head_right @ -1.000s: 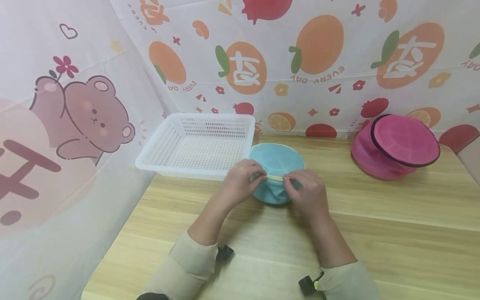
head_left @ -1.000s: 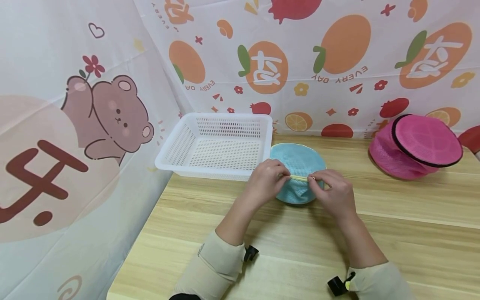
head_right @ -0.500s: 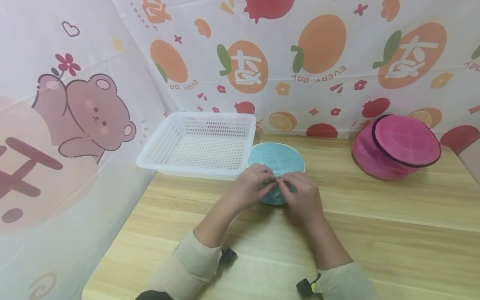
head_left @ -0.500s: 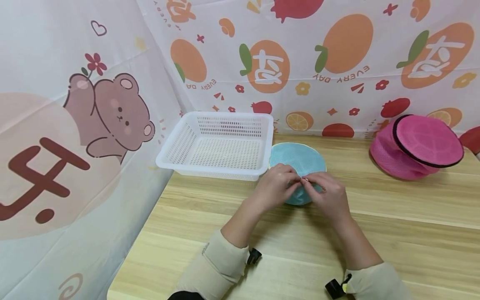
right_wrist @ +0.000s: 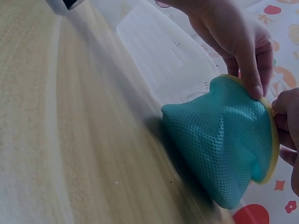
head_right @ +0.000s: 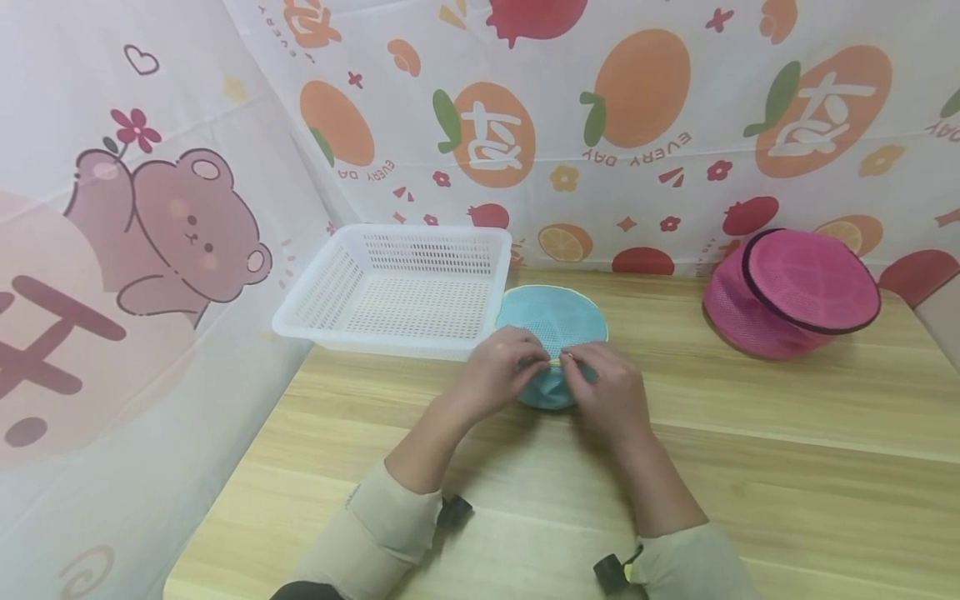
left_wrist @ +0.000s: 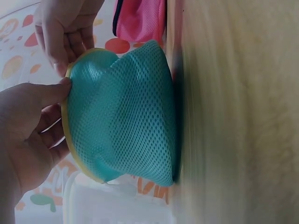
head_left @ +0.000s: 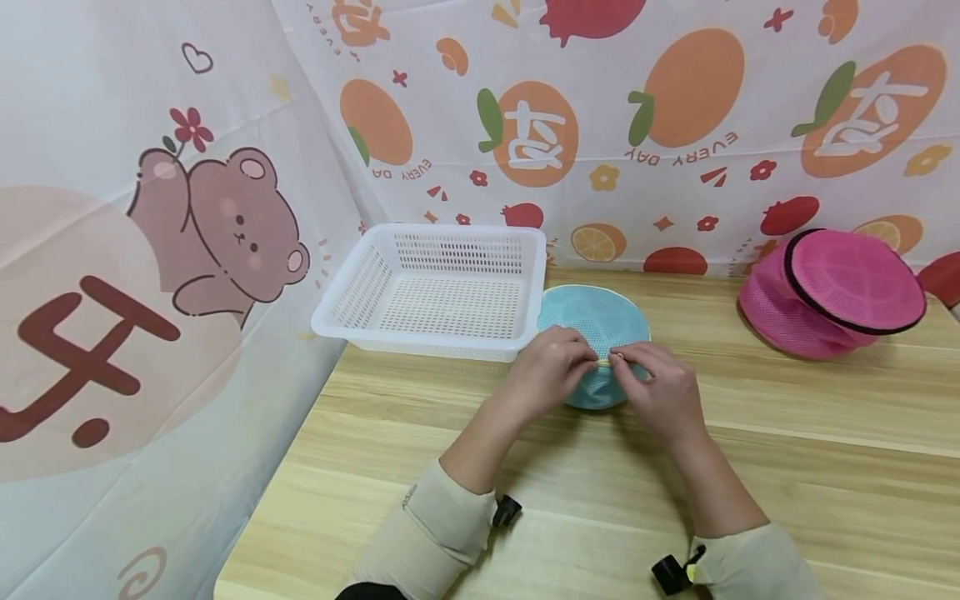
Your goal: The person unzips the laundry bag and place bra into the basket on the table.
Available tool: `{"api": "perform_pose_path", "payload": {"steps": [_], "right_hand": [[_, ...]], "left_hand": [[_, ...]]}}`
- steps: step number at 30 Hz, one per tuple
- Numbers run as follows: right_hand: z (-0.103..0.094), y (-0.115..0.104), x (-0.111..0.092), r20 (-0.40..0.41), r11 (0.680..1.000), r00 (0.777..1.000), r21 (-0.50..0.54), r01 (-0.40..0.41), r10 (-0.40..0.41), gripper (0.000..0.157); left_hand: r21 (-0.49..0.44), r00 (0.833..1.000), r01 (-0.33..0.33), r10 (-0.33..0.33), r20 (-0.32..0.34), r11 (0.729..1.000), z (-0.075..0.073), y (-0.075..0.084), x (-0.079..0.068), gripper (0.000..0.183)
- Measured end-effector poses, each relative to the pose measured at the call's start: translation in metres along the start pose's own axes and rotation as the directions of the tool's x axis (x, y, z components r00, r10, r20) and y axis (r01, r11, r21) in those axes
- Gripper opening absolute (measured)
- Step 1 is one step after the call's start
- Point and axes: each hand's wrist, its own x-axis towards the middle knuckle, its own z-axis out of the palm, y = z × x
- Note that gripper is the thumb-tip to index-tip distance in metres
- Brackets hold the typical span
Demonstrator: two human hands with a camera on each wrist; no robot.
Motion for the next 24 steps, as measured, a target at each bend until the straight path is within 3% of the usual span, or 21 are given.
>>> {"api": "perform_pose_path", "payload": {"steps": [6,17,20,24], "right_hand": [[-0.0067,0.0027,0.0021,-0.033,0.999,0.998,0.006,-0.046,0.047,0.012],[-0.0074,0.0020,0.0030,-0.034,1.000,0.999,0.010,-0.011,0.011,0.014],[-0.0052,0.0021,0.0015,-0.022,1.000,1.000,0.024,-0.004,0.004,0.012],[-0.0002,0.0016,-0.0003,0.007,0.999,1.000,0.041,0.010,-0.010,0.009]], "left_hand": [[-0.030,0.998,0.016,-0.017,-0.060,0.999,-0.0035,-0.0058,-0.0017,0.005],[-0.061,0.995,0.080,-0.084,-0.061,0.995,-0.0079,-0.0105,-0.0017,0.007],[-0.043,0.995,0.058,-0.061,-0.074,0.997,-0.0068,-0.0084,-0.0016,0.005],[-0.014,0.996,-0.023,0.021,-0.082,1.000,-0.0027,-0.0011,-0.0006,0.005]]}}
